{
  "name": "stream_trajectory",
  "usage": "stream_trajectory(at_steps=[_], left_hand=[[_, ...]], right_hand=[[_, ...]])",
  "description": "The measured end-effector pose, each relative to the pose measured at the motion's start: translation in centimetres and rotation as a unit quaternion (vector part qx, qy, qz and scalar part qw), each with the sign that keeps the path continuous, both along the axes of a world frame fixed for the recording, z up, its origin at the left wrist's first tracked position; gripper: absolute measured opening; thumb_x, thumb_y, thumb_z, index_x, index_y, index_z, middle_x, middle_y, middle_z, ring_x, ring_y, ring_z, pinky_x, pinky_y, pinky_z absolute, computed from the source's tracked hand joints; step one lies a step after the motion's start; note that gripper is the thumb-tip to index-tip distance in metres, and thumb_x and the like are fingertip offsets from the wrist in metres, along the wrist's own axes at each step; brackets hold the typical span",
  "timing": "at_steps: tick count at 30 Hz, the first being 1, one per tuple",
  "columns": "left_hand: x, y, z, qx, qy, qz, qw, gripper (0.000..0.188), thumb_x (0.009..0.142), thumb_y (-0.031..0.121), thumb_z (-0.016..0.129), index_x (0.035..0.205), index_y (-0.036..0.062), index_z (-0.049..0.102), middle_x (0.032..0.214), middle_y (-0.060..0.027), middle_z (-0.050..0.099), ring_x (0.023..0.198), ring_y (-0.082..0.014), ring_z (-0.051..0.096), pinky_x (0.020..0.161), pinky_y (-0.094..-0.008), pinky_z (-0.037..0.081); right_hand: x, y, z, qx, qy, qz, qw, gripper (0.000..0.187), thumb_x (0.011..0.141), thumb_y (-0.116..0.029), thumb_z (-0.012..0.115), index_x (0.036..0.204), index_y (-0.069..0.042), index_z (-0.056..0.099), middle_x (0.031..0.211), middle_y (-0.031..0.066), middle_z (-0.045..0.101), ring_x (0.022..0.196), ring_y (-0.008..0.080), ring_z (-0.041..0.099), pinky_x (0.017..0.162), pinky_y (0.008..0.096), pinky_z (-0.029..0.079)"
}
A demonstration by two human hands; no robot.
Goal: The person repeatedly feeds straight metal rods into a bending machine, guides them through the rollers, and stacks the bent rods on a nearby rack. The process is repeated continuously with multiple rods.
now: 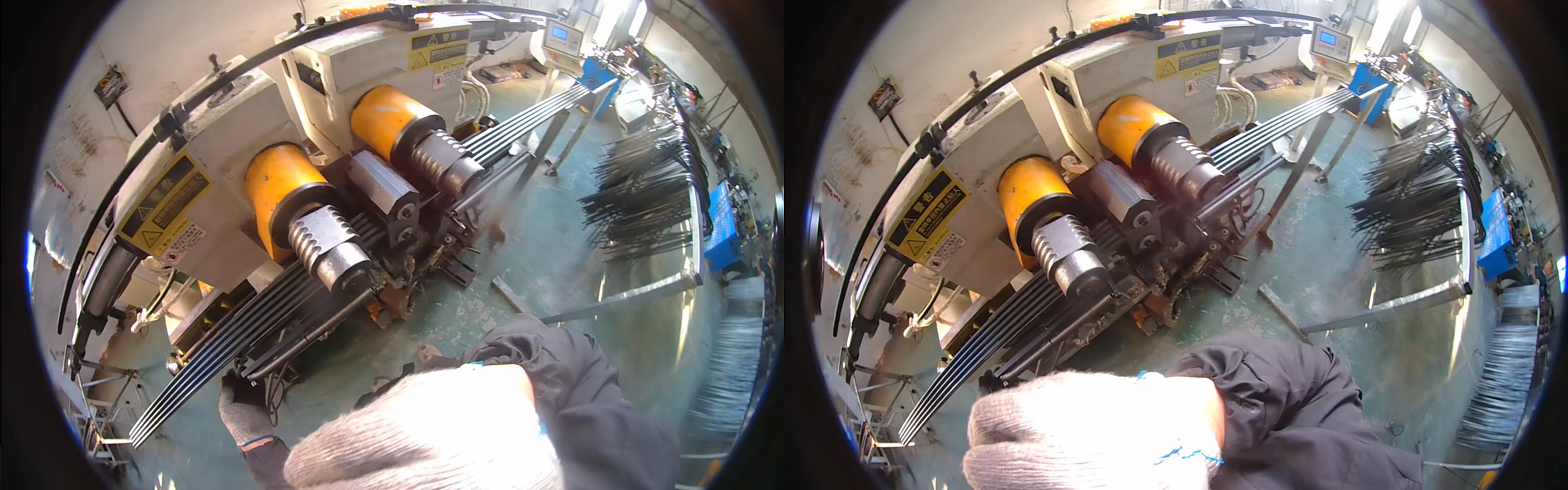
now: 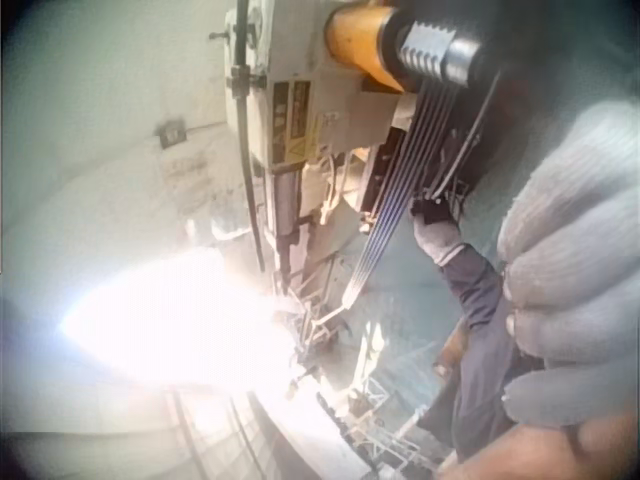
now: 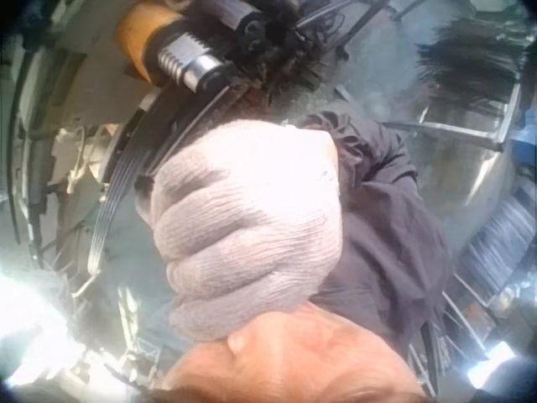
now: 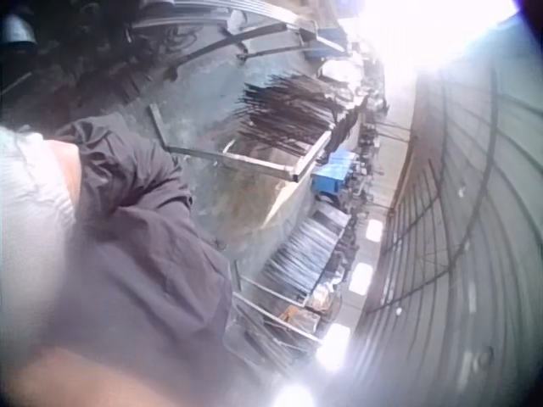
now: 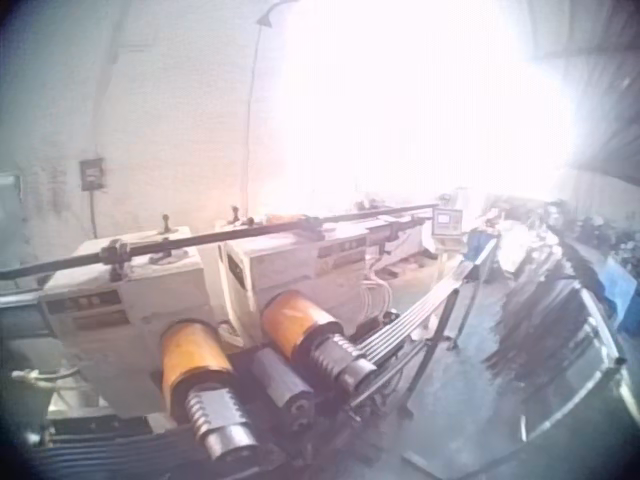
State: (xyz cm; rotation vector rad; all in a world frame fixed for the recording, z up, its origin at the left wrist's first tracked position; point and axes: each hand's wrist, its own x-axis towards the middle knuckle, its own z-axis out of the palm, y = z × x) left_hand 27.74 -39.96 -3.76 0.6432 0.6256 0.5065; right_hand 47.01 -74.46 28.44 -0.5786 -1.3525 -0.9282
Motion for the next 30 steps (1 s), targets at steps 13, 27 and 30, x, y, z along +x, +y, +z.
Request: stream_trajectory(at_steps=[13,27,30], left_hand=[[3.6,-4.4,16.1,0.261,-0.022,0.109,0.959,0.060,0.121,0.050,0.054,0.151,-0.0006,0.064,0.141,-0.0149,0.074,0.124,-0.0308,0.069,0.112,-0.0461,0.052],[14.1,-9.3,36.5,0.583,0.072,0.191,0.787,0.021,0.104,0.016,0.081,0.112,-0.0029,0.076,0.102,-0.0069,0.078,0.092,-0.0164,0.073,0.082,-0.0316,0.058],[15.5,-9.1,38.8,0.588,0.055,0.066,0.804,0.021,0.103,0.018,0.083,0.109,0.0003,0.073,0.094,-0.0030,0.071,0.087,-0.0143,0.067,0.080,-0.0314,0.058]], right_hand=[[6.3,-12.6,-11.1,-0.357,0.478,-0.030,0.802,0.024,0.103,0.000,0.074,0.127,0.002,0.077,0.109,0.0086,0.081,0.093,0.0144,0.075,0.082,0.0318,0.061],[16.8,-8.6,-20.6,-0.316,0.656,-0.095,0.679,0.040,0.115,-0.030,0.065,0.132,0.005,0.077,0.115,0.0090,0.081,0.110,0.0222,0.072,0.101,0.0376,0.056],[17.3,-7.8,-20.7,-0.318,0.654,-0.098,0.679,0.040,0.115,-0.030,0.065,0.131,0.004,0.077,0.115,0.0092,0.081,0.110,0.0223,0.072,0.101,0.0378,0.056]])
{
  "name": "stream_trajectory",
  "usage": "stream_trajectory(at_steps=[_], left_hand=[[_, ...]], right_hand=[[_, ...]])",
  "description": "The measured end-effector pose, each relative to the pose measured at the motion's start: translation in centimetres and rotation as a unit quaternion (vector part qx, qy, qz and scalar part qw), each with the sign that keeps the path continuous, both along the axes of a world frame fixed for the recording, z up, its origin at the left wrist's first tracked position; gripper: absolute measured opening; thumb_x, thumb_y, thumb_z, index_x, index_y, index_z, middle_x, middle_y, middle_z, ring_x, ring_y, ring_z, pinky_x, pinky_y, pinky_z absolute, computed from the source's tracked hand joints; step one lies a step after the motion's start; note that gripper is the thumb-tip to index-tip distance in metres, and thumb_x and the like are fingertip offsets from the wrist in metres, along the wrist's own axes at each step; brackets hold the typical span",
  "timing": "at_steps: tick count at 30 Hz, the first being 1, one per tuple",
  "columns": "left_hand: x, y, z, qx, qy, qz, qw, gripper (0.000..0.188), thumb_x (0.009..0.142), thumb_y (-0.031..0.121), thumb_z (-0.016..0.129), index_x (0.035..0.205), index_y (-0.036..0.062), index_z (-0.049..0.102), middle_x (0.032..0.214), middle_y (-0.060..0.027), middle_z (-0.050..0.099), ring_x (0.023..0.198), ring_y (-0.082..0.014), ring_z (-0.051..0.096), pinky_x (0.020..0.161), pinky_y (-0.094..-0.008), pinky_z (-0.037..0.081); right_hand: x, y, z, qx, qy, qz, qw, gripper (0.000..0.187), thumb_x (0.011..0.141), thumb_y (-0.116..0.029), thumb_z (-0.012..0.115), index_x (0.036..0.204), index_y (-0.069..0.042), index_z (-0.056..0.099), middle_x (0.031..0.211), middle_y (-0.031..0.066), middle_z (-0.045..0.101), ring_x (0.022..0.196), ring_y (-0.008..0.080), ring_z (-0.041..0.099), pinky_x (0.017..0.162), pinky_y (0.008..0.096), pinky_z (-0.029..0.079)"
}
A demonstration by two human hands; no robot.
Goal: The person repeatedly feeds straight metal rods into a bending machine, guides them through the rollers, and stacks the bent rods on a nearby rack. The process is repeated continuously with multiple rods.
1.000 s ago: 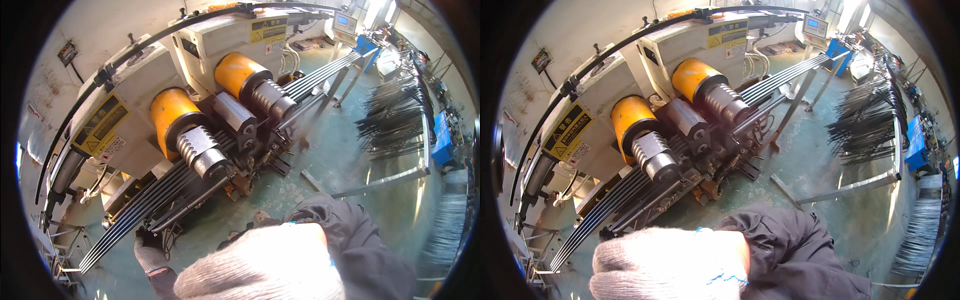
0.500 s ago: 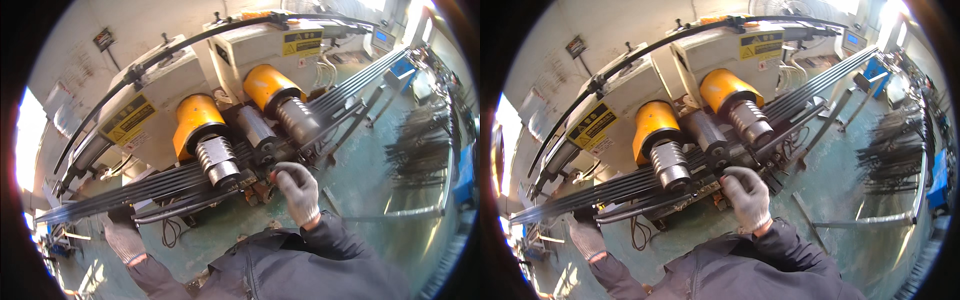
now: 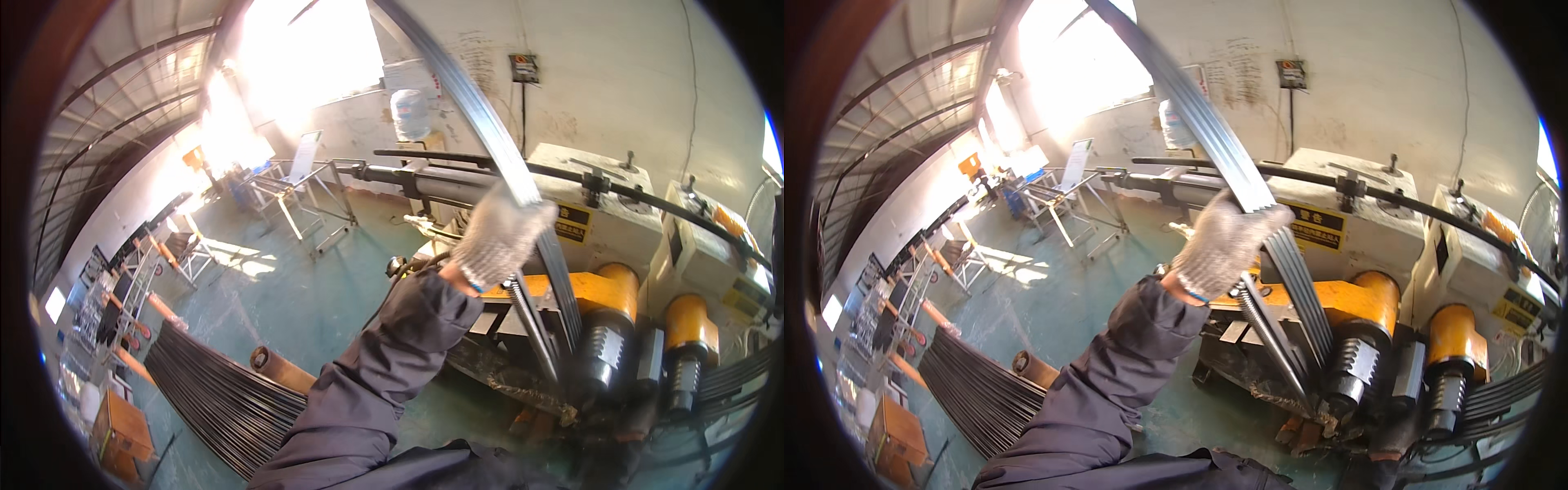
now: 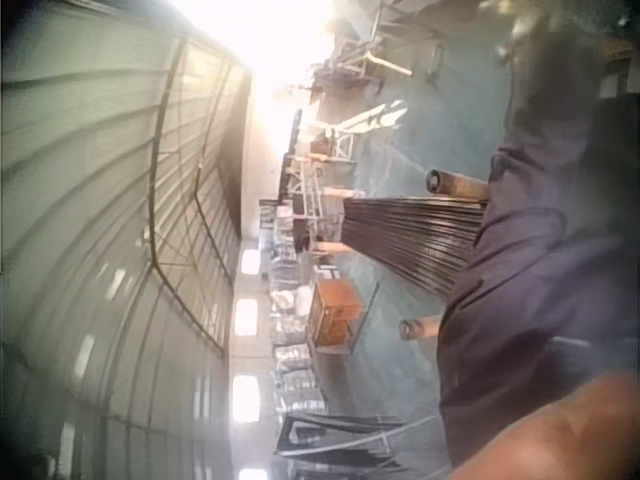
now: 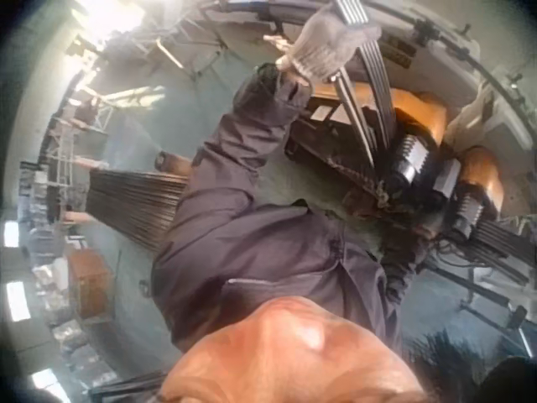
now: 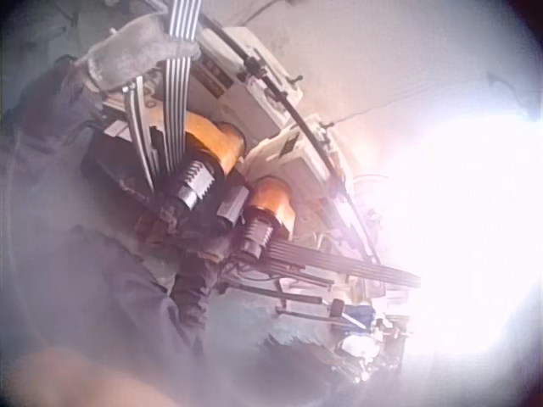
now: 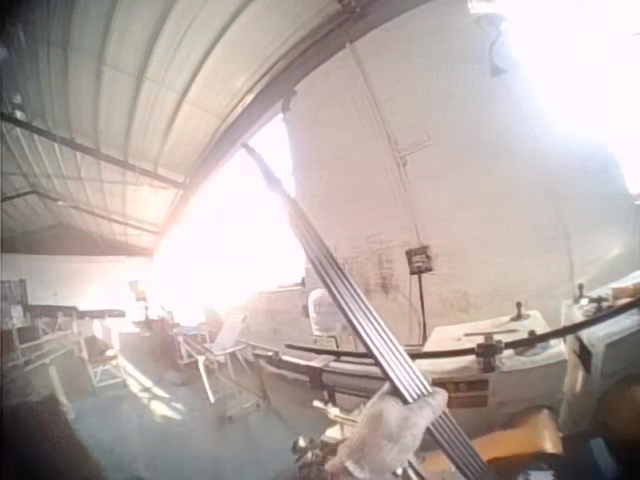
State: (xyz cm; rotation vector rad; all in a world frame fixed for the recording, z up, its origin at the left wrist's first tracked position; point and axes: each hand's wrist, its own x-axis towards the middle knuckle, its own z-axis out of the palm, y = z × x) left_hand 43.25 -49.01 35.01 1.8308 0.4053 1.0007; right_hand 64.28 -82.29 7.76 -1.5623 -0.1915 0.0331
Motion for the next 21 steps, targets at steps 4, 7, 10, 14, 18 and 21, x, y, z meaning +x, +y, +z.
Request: stream_trajectory(at_steps=[4,7,10,14,18,21], left_hand=[[4.1,-1.0,1.2,0.126,-0.034,-0.104,0.986,0.019,0.104,0.013,0.078,0.112,0.0005,0.067,0.093,-0.0027,0.067,0.084,-0.0162,0.066,0.078,-0.0335,0.059],[7.1,-2.5,1.7,0.352,0.021,-0.010,0.936,0.011,0.104,0.009,0.069,0.110,0.0001,0.065,0.088,-0.0058,0.068,0.078,-0.0213,0.067,0.074,-0.0384,0.061],[10.3,-4.2,2.1,0.602,0.074,0.047,0.793,0.013,0.100,0.013,0.070,0.096,0.0014,0.073,0.081,-0.0082,0.070,0.076,-0.0257,0.070,0.073,-0.0414,0.061],[15.0,-6.3,2.9,0.710,0.150,0.033,0.688,0.023,0.099,0.022,0.070,0.092,0.0048,0.082,0.081,-0.0104,0.074,0.082,-0.0277,0.074,0.081,-0.0408,0.060],[16.0,-7.5,3.4,0.662,0.282,0.064,0.691,0.026,0.105,0.024,0.066,0.111,0.0058,0.084,0.095,-0.0108,0.080,0.092,-0.0282,0.076,0.089,-0.0409,0.059],[15.8,-7.3,3.6,0.654,0.333,0.041,0.678,0.032,0.111,0.027,0.062,0.124,0.0057,0.082,0.104,-0.0114,0.080,0.101,-0.0266,0.076,0.095,-0.0404,0.058]], right_hand=[[0.1,0.7,0.1,-0.001,0.003,0.003,1.000,0.039,0.114,-0.029,0.065,0.131,0.004,0.077,0.115,0.0094,0.081,0.109,0.0224,0.072,0.101,0.0380,0.056],[0.1,1.4,0.3,0.001,0.002,0.006,1.000,0.038,0.114,-0.029,0.066,0.130,0.004,0.077,0.115,0.0095,0.081,0.109,0.0225,0.072,0.100,0.0381,0.056],[0.0,1.8,0.6,-0.002,0.000,0.012,1.000,0.038,0.114,-0.028,0.066,0.130,0.004,0.076,0.115,0.0096,0.081,0.108,0.0226,0.072,0.100,0.0382,0.056],[-0.1,2.1,0.7,-0.009,0.003,0.010,1.000,0.037,0.114,-0.028,0.066,0.130,0.004,0.076,0.114,0.0098,0.081,0.108,0.0227,0.072,0.099,0.0384,0.056],[-0.3,2.5,0.7,-0.010,0.011,0.015,1.000,0.036,0.113,-0.027,0.067,0.129,0.004,0.076,0.114,0.0100,0.081,0.107,0.0229,0.072,0.099,0.0386,0.056],[-0.5,2.8,0.6,-0.014,0.013,0.020,1.000,0.036,0.113,-0.027,0.067,0.129,0.004,0.076,0.114,0.0102,0.081,0.107,0.0230,0.072,0.098,0.0388,0.056]])
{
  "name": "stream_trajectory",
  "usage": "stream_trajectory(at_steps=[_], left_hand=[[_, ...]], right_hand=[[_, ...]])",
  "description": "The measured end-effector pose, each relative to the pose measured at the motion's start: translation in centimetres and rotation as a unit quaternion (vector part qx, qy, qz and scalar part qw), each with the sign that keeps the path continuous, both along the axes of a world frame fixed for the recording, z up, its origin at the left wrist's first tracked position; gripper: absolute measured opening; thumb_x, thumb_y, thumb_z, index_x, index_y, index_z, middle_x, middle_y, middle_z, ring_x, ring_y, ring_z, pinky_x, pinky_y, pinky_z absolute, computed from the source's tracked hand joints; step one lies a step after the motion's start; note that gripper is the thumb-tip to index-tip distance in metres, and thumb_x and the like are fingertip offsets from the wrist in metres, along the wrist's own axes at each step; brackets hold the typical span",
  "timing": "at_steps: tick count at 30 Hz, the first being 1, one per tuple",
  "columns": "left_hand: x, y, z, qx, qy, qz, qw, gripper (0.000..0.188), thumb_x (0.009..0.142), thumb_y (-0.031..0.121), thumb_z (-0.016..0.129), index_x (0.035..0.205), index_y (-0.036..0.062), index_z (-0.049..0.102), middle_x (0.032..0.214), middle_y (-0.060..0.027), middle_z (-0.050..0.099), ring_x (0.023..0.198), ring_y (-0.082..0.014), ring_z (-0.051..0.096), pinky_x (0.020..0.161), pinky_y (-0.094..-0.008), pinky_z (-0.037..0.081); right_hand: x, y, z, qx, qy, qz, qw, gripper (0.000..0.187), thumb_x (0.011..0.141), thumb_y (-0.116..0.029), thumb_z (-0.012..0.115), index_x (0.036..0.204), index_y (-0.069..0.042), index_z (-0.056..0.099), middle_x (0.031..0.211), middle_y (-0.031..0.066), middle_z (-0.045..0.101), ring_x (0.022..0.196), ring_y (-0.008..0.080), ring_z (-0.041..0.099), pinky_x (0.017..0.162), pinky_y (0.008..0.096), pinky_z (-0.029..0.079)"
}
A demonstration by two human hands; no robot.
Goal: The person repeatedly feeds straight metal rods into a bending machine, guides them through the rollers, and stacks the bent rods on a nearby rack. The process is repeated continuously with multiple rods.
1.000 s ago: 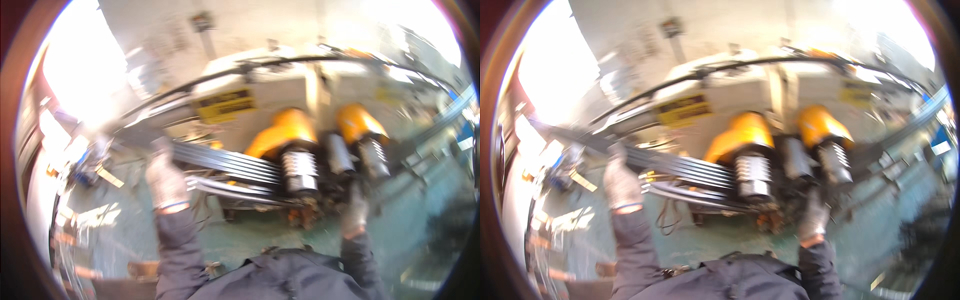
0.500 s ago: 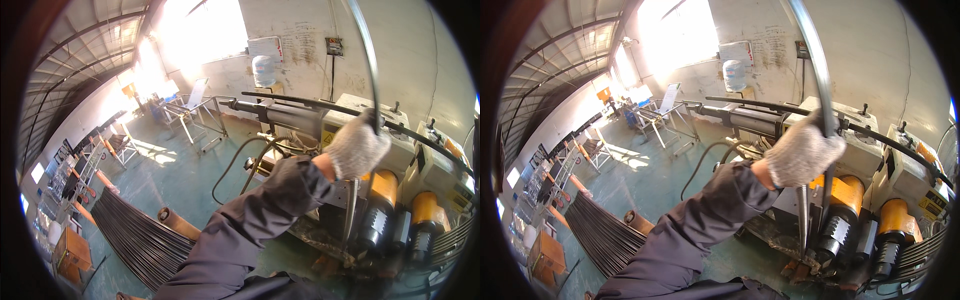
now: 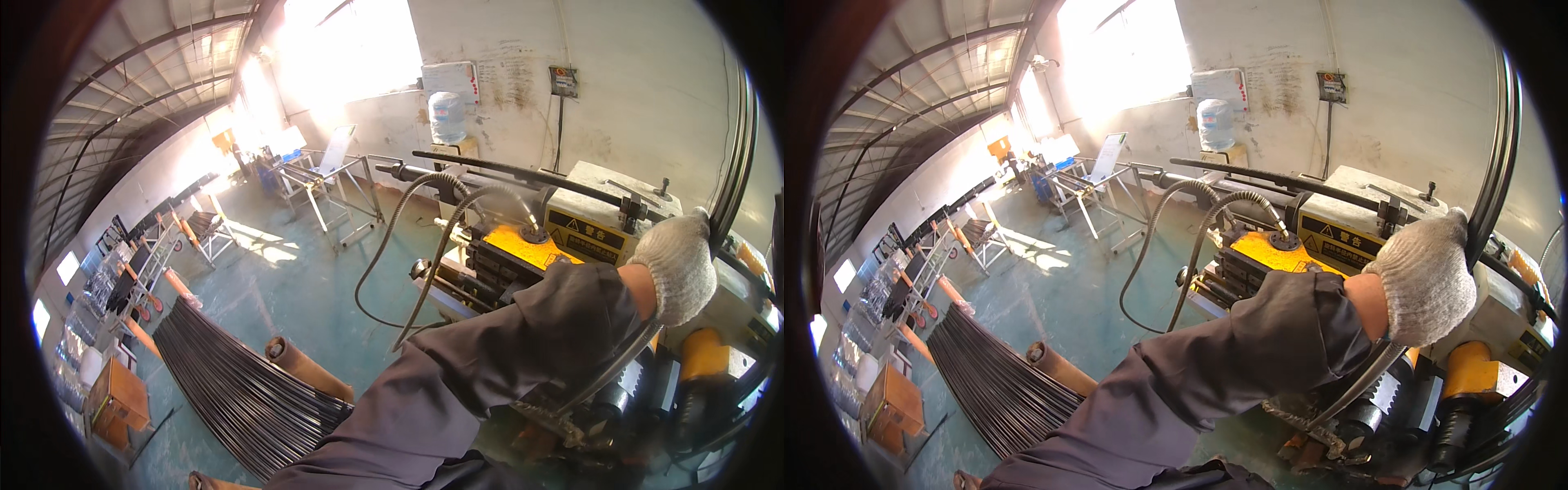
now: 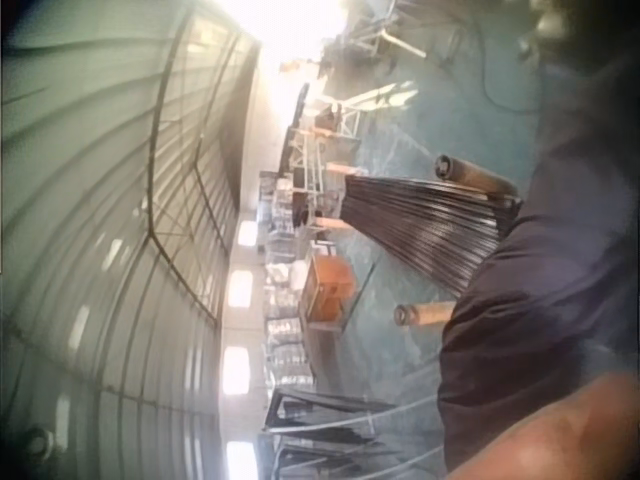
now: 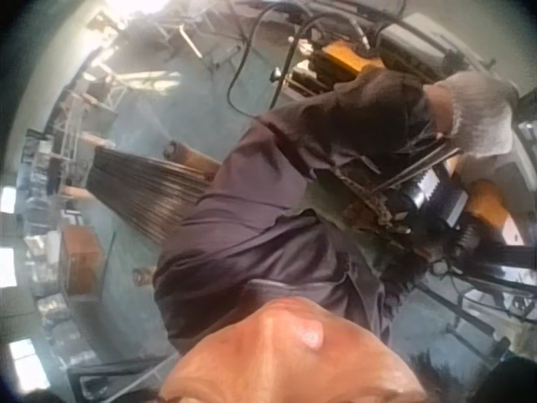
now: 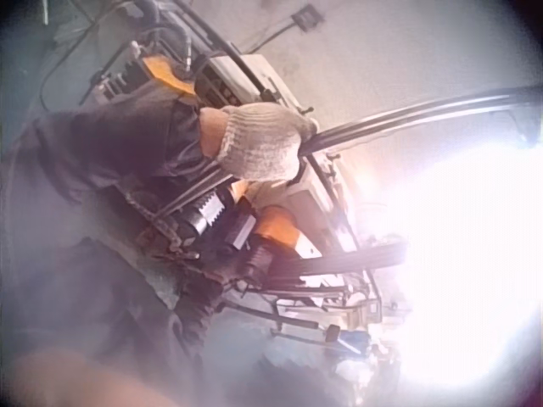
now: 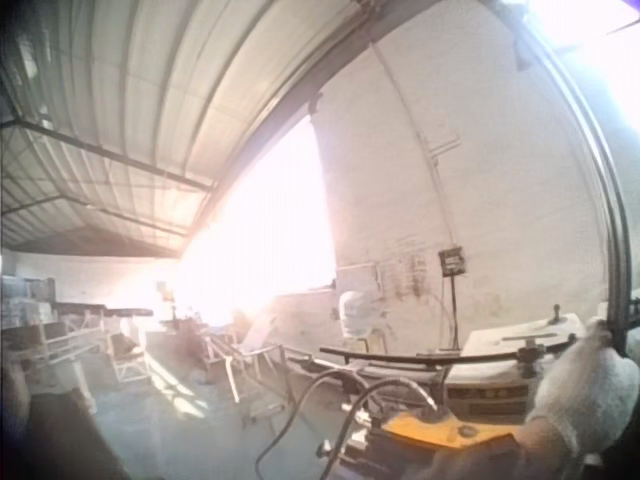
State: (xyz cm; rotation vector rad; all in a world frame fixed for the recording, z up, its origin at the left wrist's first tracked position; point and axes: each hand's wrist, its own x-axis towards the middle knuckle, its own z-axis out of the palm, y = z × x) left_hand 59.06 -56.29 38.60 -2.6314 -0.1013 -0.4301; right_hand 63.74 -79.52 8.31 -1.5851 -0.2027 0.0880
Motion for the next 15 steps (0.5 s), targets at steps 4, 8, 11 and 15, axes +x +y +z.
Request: stream_trajectory(at_steps=[4,8,11,15], left_hand=[[0.7,0.7,0.3,0.033,-0.029,-0.042,0.998,0.032,0.110,0.028,0.064,0.127,0.0072,0.081,0.108,-0.0122,0.080,0.102,-0.0280,0.077,0.096,-0.0401,0.058],[1.1,0.4,1.8,-0.069,-0.133,-0.035,0.988,0.037,0.110,0.030,0.065,0.134,0.0042,0.075,0.109,-0.0140,0.080,0.104,-0.0299,0.077,0.096,-0.0417,0.059],[0.4,-0.6,3.6,-0.151,-0.181,-0.032,0.971,0.042,0.109,0.031,0.066,0.139,0.0019,0.071,0.109,-0.0154,0.080,0.106,-0.0313,0.077,0.097,-0.0429,0.060],[-0.9,-1.4,5.2,-0.198,-0.181,-0.020,0.963,0.050,0.109,0.033,0.067,0.146,-0.0012,0.065,0.110,-0.0172,0.079,0.107,-0.0332,0.077,0.098,-0.0446,0.061]], right_hand=[[-0.4,0.3,-0.2,-0.002,0.003,0.005,1.000,0.035,0.113,-0.026,0.067,0.128,0.004,0.076,0.114,0.0104,0.081,0.106,0.0231,0.072,0.098,0.0389,0.056],[-0.6,0.4,-0.1,-0.002,0.006,0.010,1.000,0.034,0.113,-0.026,0.068,0.128,0.004,0.076,0.114,0.0106,0.081,0.106,0.0232,0.072,0.097,0.0391,0.056],[-0.5,0.5,-0.1,0.001,0.006,0.011,1.000,0.034,0.112,-0.026,0.068,0.128,0.004,0.076,0.113,0.0107,0.080,0.105,0.0233,0.072,0.097,0.0393,0.056],[-0.4,0.6,-0.1,0.001,0.007,0.019,1.000,0.033,0.112,-0.025,0.068,0.127,0.004,0.076,0.113,0.0109,0.080,0.105,0.0235,0.072,0.096,0.0395,0.056]])
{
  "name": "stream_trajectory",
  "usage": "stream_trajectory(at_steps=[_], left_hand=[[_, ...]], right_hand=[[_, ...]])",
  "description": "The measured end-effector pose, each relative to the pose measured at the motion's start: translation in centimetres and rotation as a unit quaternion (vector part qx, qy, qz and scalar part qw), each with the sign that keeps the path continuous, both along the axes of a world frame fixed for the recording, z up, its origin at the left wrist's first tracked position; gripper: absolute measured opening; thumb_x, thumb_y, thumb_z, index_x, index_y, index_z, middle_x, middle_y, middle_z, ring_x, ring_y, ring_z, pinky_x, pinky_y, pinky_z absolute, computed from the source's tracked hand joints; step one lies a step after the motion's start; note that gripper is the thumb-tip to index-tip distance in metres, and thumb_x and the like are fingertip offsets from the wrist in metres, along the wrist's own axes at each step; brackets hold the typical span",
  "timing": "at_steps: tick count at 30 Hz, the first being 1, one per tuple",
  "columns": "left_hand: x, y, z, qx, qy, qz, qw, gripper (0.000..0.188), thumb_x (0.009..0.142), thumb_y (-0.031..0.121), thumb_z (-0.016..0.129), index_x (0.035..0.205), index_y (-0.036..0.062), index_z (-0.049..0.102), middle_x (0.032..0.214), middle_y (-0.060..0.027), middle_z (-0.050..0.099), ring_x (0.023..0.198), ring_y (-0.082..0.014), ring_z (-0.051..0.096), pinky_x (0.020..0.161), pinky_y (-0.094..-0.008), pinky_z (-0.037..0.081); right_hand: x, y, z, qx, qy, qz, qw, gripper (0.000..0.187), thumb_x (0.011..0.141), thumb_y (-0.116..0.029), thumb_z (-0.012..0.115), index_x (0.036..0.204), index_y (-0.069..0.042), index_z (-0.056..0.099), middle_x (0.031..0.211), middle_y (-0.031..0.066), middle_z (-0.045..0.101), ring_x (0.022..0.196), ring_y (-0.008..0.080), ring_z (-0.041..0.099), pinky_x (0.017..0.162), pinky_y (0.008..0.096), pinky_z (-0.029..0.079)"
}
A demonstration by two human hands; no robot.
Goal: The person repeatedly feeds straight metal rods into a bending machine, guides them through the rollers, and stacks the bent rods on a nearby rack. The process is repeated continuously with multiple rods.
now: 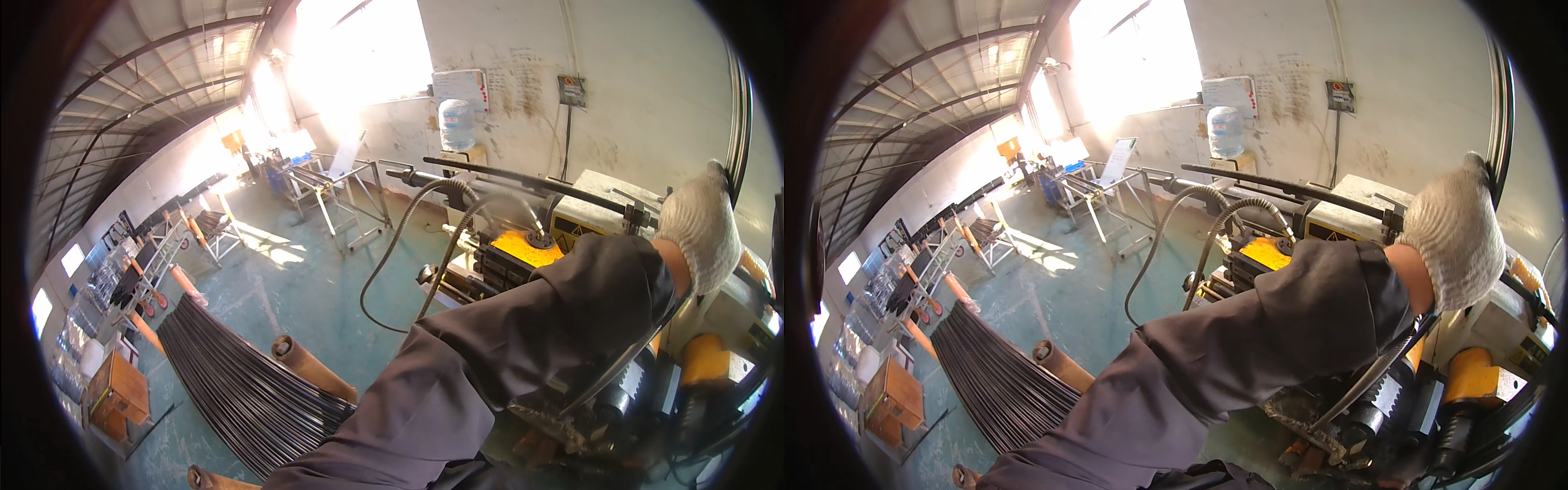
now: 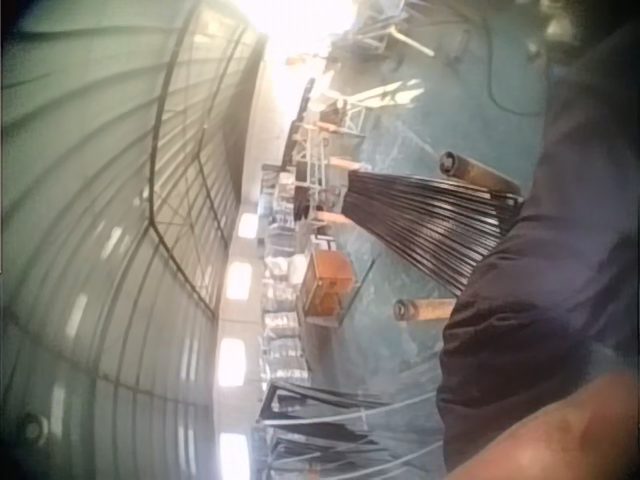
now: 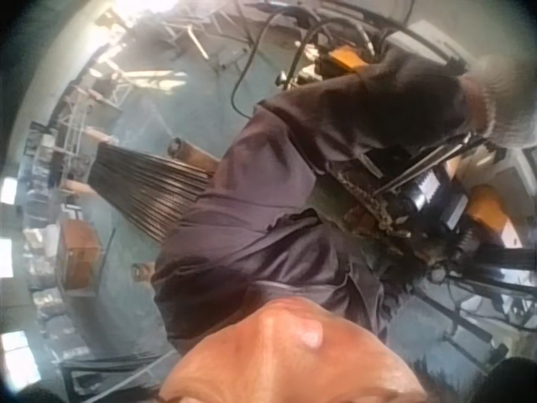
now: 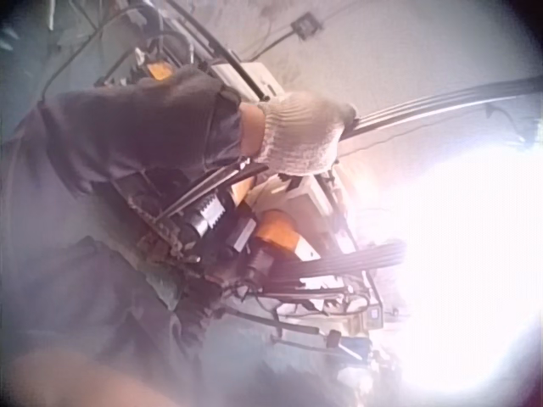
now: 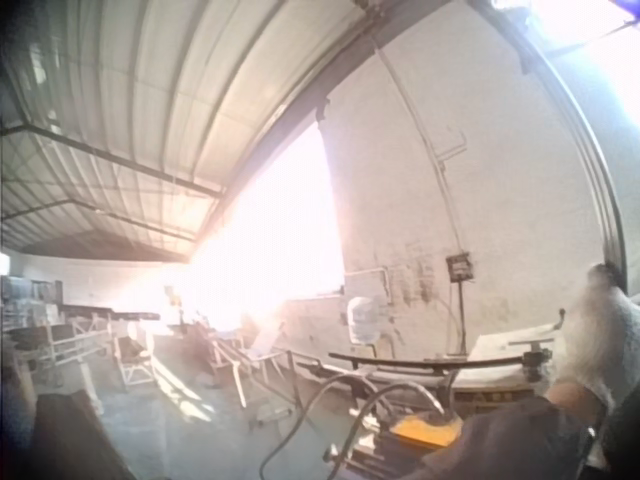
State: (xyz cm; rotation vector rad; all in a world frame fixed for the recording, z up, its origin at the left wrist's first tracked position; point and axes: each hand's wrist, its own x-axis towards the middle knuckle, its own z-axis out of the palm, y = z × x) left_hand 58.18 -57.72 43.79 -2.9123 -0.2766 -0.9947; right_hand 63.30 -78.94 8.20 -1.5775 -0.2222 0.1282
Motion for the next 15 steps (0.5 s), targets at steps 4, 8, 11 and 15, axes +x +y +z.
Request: stream_trajectory(at_steps=[4,8,11,15], left_hand=[[0.6,0.1,0.4,-0.173,-0.021,-0.035,0.984,0.065,0.108,0.031,0.069,0.156,-0.0108,0.053,0.111,-0.0206,0.077,0.110,-0.0341,0.077,0.099,-0.0450,0.061],[1.5,0.4,-0.4,-0.175,-0.048,-0.024,0.983,0.061,0.108,0.031,0.068,0.153,-0.0087,0.057,0.111,-0.0194,0.078,0.109,-0.0336,0.077,0.097,-0.0456,0.061],[2.0,0.6,-0.8,-0.163,-0.052,-0.017,0.985,0.058,0.109,0.032,0.067,0.151,-0.0072,0.060,0.110,-0.0186,0.079,0.107,-0.0332,0.078,0.096,-0.0460,0.061],[2.2,0.6,-1.0,-0.106,-0.062,0.019,0.992,0.054,0.109,0.032,0.067,0.148,-0.0051,0.064,0.110,-0.0174,0.080,0.105,-0.0327,0.078,0.094,-0.0465,0.061]], right_hand=[[-0.1,0.2,-0.1,0.000,0.004,0.006,1.000,0.033,0.112,-0.025,0.069,0.127,0.003,0.076,0.113,0.0111,0.080,0.104,0.0236,0.072,0.096,0.0396,0.056],[0.0,0.3,-0.2,-0.003,0.003,0.014,1.000,0.032,0.112,-0.024,0.069,0.126,0.003,0.076,0.113,0.0113,0.080,0.104,0.0238,0.072,0.095,0.0398,0.056],[0.0,0.4,-0.2,-0.004,0.003,0.018,1.000,0.031,0.111,-0.024,0.069,0.126,0.003,0.076,0.113,0.0115,0.080,0.103,0.0239,0.072,0.095,0.0400,0.056],[0.1,0.5,-0.2,-0.001,0.006,0.021,1.000,0.031,0.111,-0.023,0.070,0.125,0.003,0.076,0.112,0.0116,0.080,0.103,0.0240,0.072,0.094,0.0402,0.057]])
